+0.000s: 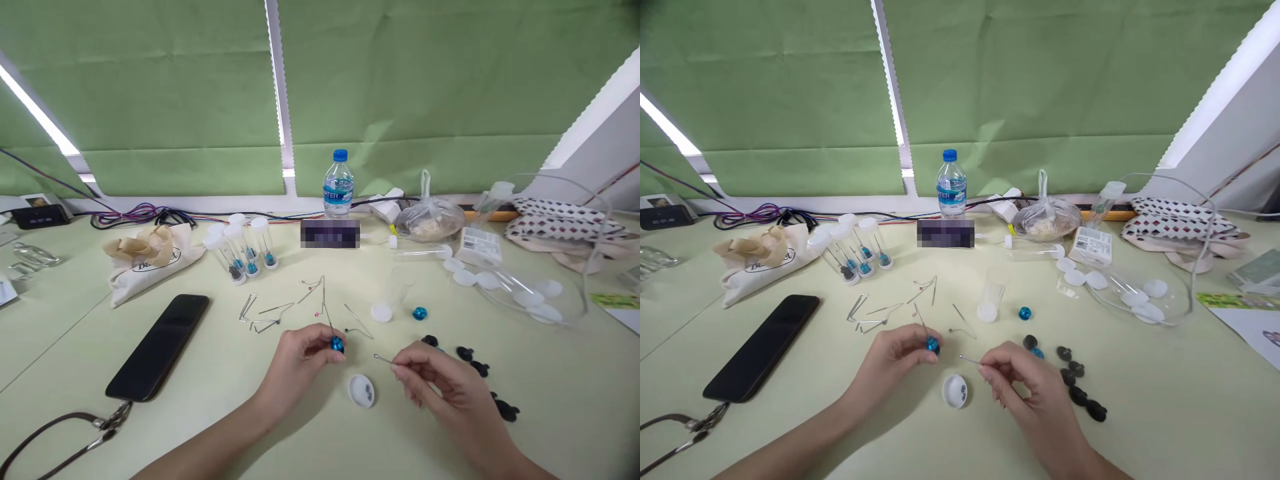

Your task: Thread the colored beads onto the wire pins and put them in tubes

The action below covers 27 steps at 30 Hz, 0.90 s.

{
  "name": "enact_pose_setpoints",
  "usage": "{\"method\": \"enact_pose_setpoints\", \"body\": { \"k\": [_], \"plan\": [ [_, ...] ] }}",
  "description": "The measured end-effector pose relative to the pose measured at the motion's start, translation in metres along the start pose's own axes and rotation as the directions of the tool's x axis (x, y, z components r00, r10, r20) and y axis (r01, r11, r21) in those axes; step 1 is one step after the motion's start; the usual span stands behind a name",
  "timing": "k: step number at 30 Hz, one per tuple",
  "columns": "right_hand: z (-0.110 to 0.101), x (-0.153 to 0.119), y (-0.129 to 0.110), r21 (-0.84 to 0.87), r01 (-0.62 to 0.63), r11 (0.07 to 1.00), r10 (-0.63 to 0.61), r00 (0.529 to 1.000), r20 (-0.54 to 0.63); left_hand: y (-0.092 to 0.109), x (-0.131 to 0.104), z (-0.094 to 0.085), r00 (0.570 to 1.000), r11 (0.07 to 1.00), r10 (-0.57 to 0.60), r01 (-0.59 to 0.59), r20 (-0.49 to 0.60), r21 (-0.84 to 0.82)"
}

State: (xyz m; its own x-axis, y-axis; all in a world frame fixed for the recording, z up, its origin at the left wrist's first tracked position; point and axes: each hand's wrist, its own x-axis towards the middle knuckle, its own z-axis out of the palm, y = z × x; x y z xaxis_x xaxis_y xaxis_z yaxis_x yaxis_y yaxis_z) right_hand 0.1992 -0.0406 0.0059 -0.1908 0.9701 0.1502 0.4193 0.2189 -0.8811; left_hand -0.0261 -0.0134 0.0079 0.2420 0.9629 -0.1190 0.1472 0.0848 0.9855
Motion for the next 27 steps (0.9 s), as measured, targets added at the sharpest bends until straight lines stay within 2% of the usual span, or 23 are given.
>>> {"method": "enact_pose_setpoints", "body": {
  "k": [5,8,12,24,27],
  "plan": [
    [-0.001,-0.003,-0.001,-0.233,0.201,0.951,-0.193,0.979,0.059,0.001,-0.013,0.014,0.996,0.988,-0.051,0.062,0.076,-0.142],
    [0.000,-0.006,0.003,-0.279,0.289,0.916,-0.278,0.957,0.080,0.001,-0.016,0.019,0.990,0.972,-0.089,0.111,0.114,-0.208],
    [0.001,-0.008,0.008,-0.309,0.377,0.873,-0.366,0.926,0.098,0.002,-0.017,0.021,0.989,0.962,-0.085,0.114,0.123,-0.249],
    [0.000,-0.009,0.007,-0.368,0.457,0.810,-0.427,0.889,0.166,0.002,-0.019,0.020,0.987,0.975,-0.094,0.118,0.133,-0.187],
    [-0.001,-0.012,0.011,-0.402,0.497,0.769,-0.470,0.866,0.172,0.001,-0.019,0.020,0.989,0.980,-0.078,0.100,0.127,-0.174]
  ]
}}
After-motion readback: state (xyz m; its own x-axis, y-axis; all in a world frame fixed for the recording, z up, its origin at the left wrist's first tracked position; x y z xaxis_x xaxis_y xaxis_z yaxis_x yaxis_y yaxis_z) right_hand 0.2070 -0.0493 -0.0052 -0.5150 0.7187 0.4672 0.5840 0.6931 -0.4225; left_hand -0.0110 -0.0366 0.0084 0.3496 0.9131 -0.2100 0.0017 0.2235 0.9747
